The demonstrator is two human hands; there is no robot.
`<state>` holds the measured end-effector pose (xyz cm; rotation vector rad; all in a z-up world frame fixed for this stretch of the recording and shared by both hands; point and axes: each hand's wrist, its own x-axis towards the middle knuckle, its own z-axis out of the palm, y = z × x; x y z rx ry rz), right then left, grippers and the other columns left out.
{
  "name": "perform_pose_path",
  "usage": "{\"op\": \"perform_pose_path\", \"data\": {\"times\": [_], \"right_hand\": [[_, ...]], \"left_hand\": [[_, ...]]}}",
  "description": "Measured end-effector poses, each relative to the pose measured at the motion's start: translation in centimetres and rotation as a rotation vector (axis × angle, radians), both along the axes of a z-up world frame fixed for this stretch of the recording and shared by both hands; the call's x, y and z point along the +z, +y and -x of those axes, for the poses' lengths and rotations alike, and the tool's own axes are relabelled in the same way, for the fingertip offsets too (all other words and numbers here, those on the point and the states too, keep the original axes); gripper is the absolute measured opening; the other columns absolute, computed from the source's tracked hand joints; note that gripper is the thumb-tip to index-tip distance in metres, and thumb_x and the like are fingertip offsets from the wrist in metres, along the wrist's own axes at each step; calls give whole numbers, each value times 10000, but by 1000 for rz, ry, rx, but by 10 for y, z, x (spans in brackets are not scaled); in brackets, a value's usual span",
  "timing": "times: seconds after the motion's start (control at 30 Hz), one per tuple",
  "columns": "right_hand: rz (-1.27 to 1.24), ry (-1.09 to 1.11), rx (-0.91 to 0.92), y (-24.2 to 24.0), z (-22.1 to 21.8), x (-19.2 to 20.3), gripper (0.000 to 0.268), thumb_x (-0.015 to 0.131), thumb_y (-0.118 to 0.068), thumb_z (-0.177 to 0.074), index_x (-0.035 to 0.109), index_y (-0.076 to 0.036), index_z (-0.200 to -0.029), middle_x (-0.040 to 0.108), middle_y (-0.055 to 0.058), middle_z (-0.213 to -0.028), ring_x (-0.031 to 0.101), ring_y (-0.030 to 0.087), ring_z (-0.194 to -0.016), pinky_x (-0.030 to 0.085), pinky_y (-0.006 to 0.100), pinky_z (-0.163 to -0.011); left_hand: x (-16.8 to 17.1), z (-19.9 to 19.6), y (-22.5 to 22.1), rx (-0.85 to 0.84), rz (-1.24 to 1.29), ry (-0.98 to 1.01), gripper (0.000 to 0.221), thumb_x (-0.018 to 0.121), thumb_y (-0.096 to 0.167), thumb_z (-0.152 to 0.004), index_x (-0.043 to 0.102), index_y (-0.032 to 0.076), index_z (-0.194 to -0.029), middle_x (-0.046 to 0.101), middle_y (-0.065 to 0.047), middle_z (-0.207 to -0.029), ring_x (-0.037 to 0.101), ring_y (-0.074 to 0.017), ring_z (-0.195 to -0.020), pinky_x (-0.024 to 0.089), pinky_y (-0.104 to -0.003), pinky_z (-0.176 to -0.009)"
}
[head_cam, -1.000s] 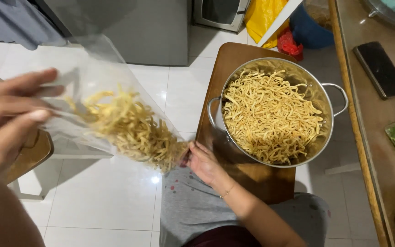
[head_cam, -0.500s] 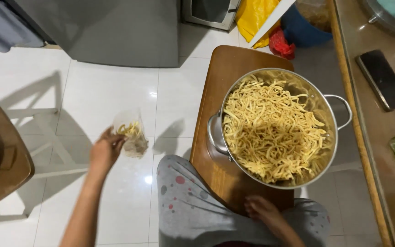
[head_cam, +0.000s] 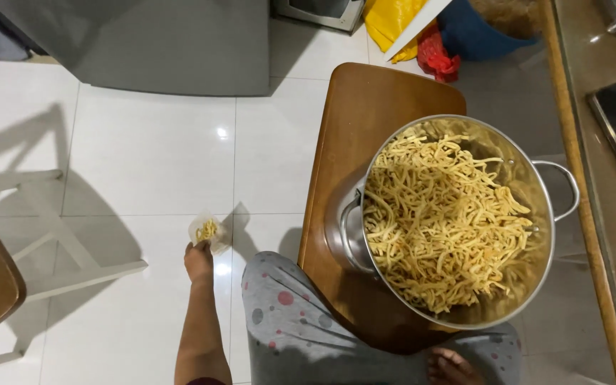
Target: The person is portioning dried noodles from a large pot into small plastic bags, using a digital scale to ensure consistent weight for each package.
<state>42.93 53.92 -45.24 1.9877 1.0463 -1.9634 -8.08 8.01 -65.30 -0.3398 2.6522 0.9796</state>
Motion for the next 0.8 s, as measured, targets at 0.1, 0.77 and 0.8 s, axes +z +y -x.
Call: {"op": "perform_pose_path", "data": {"times": [0.1,0.77,0.8], "right_hand": [[34,58,40,14,-19,-36,336,529,-40,-1042,590,47,-1362,675,325,-1183,649,462,-1011,525,592,-903],[-184,74,31,-2,15,16,298,671,-81,-963,725,90,-1201,751,264,-1071,692,361,-916,539,441,-828],[-340,169,151,4,4,4,238,716,-69,-928,794,107,-1067,811,233,-984,727,303,-818,560,384,-755]], "left_hand": [[-21,-2,-3,-83,137,69,402,682,282,-903,716,150,-1282,579,-200,-1374,637,-418,-1121,558,-509,-881],[7,0,-18,-154,154,111,873,734,567,-757,492,279,-1545,545,-240,-1434,279,-330,-1514,434,-590,-1026],[5,3,-21,-167,141,203,854,671,589,-811,494,254,-1576,589,-291,-1382,269,-381,-1511,389,-571,-1078]]}}
